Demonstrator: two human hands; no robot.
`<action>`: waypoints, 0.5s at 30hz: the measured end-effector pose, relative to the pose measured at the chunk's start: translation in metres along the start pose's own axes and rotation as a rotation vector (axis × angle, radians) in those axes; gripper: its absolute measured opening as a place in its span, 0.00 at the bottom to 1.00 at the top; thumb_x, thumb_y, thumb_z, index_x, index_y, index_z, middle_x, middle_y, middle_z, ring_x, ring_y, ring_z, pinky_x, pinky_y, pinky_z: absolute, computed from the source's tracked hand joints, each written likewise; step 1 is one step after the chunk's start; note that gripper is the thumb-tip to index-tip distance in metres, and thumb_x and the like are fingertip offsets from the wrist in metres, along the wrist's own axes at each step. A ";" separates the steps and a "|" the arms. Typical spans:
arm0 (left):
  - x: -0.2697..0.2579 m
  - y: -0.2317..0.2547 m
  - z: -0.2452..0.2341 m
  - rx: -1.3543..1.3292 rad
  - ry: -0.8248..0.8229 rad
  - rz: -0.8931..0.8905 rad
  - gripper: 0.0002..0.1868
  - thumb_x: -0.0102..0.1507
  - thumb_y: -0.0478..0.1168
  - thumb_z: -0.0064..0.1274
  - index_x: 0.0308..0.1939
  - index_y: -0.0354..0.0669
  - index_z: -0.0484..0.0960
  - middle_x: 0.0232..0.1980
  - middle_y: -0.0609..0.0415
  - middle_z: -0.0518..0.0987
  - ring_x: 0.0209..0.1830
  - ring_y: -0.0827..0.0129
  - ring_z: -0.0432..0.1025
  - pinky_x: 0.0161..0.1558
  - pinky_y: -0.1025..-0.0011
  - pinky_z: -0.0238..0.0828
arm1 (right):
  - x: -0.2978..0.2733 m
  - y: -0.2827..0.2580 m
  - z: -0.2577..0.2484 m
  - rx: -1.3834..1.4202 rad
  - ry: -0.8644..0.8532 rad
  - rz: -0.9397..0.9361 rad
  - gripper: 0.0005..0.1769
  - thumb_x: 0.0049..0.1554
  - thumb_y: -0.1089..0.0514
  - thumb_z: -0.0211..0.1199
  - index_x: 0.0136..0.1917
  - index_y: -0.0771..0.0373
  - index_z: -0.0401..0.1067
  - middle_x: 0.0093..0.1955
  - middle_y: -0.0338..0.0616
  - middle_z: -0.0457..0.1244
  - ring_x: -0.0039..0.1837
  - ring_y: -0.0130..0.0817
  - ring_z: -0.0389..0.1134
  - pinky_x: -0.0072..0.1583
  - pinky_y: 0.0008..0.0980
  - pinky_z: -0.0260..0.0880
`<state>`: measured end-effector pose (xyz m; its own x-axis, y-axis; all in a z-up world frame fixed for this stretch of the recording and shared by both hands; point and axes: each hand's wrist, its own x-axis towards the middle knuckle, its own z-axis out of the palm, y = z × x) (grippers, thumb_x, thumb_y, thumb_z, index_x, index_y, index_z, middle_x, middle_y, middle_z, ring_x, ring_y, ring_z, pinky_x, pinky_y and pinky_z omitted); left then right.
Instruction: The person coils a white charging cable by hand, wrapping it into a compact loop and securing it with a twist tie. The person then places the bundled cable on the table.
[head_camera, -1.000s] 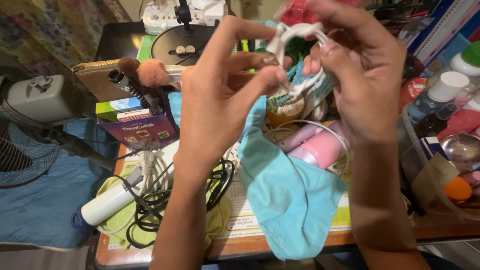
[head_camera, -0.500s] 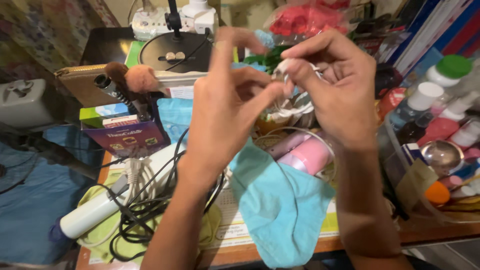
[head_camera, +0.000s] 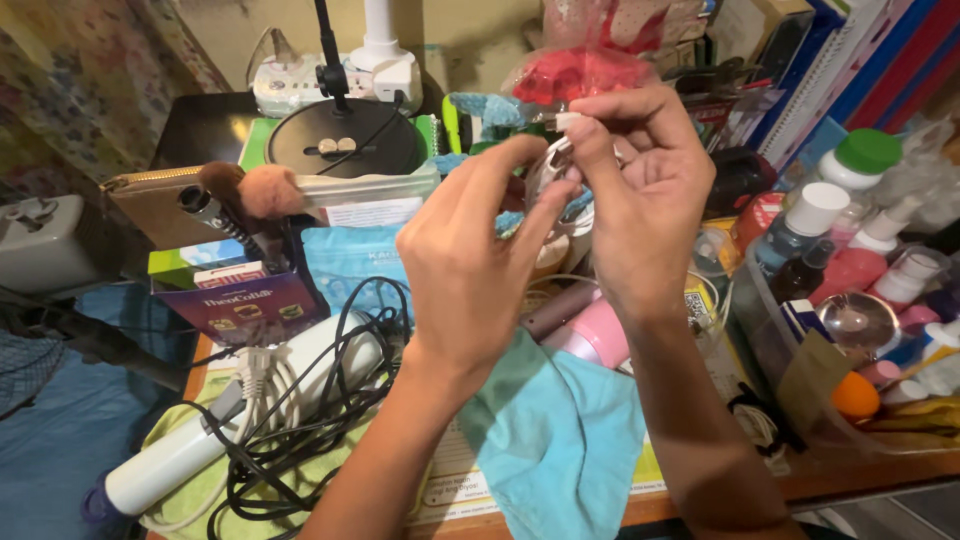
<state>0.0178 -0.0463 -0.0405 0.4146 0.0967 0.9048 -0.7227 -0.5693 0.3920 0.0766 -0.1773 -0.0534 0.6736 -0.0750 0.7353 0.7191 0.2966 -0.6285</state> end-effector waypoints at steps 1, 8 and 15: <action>0.000 0.000 0.000 -0.013 -0.005 -0.024 0.15 0.66 0.35 0.66 0.53 0.37 0.79 0.46 0.53 0.82 0.39 0.69 0.79 0.43 0.72 0.76 | 0.000 0.001 0.000 0.001 -0.002 -0.014 0.05 0.70 0.71 0.63 0.58 0.70 0.69 0.51 0.42 0.65 0.49 0.20 0.65 0.52 0.19 0.68; -0.001 -0.007 -0.005 0.053 0.017 -0.028 0.12 0.70 0.33 0.63 0.56 0.39 0.81 0.49 0.52 0.83 0.39 0.69 0.80 0.42 0.73 0.76 | 0.000 0.007 0.002 0.140 -0.036 0.004 0.07 0.71 0.70 0.60 0.62 0.71 0.67 0.50 0.46 0.65 0.50 0.28 0.69 0.55 0.26 0.73; 0.000 -0.019 -0.009 0.216 0.007 0.067 0.20 0.64 0.33 0.67 0.59 0.40 0.81 0.50 0.52 0.81 0.46 0.61 0.79 0.46 0.70 0.76 | -0.005 0.007 0.006 0.069 -0.079 0.015 0.04 0.73 0.70 0.60 0.60 0.72 0.67 0.53 0.47 0.65 0.49 0.30 0.70 0.55 0.27 0.73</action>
<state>0.0266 -0.0276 -0.0463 0.3649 0.0578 0.9292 -0.6129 -0.7364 0.2865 0.0775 -0.1696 -0.0597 0.6665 0.0046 0.7455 0.6939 0.3620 -0.6225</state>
